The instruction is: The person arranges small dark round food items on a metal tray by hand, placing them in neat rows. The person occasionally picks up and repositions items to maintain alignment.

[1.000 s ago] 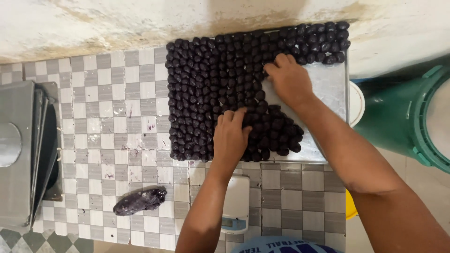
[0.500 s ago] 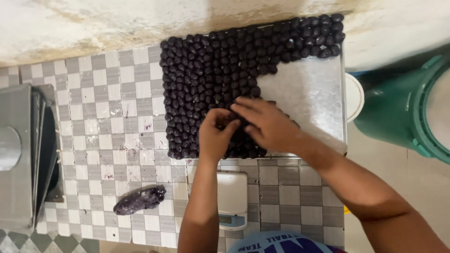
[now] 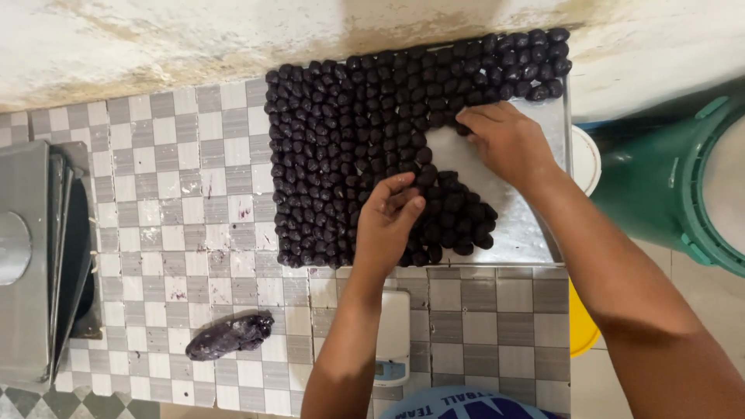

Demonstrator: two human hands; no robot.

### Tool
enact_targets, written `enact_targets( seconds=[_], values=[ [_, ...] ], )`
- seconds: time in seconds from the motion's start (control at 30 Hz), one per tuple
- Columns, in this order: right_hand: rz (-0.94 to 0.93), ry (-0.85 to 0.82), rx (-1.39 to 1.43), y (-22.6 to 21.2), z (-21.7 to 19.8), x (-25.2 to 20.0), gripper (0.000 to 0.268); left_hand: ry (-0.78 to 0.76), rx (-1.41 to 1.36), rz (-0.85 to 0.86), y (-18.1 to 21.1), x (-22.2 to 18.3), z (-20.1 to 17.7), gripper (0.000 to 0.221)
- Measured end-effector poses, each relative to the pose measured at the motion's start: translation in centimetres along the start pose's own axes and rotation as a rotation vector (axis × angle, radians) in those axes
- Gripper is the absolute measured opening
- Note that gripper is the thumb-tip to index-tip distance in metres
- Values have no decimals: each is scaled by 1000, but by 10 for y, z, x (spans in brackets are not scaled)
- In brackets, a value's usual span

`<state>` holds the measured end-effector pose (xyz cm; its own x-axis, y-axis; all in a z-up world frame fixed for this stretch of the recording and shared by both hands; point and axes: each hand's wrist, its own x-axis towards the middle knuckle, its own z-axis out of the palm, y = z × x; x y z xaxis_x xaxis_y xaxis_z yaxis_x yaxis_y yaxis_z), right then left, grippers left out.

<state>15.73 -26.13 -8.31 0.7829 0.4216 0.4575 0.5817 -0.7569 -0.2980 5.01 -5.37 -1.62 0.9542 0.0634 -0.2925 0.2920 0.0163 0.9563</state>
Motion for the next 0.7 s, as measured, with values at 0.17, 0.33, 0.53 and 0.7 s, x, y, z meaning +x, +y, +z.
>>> enact_targets(
  seconds=[0.17,0.33,0.53,0.7],
  values=[
    [38,151,129,31,17,-4,25,38,195,18,11,-11,-9,37],
    [108,79,-84,38,0,-18,30,112,261,57,10,-25,-32,33],
    [172,-91,-385,12,-12,-18,47,155,380,136,13,-43,-46,31],
    [178,-169,-328,-23,-11,-5,58,162,408,169,12,-56,-56,29]
  ],
)
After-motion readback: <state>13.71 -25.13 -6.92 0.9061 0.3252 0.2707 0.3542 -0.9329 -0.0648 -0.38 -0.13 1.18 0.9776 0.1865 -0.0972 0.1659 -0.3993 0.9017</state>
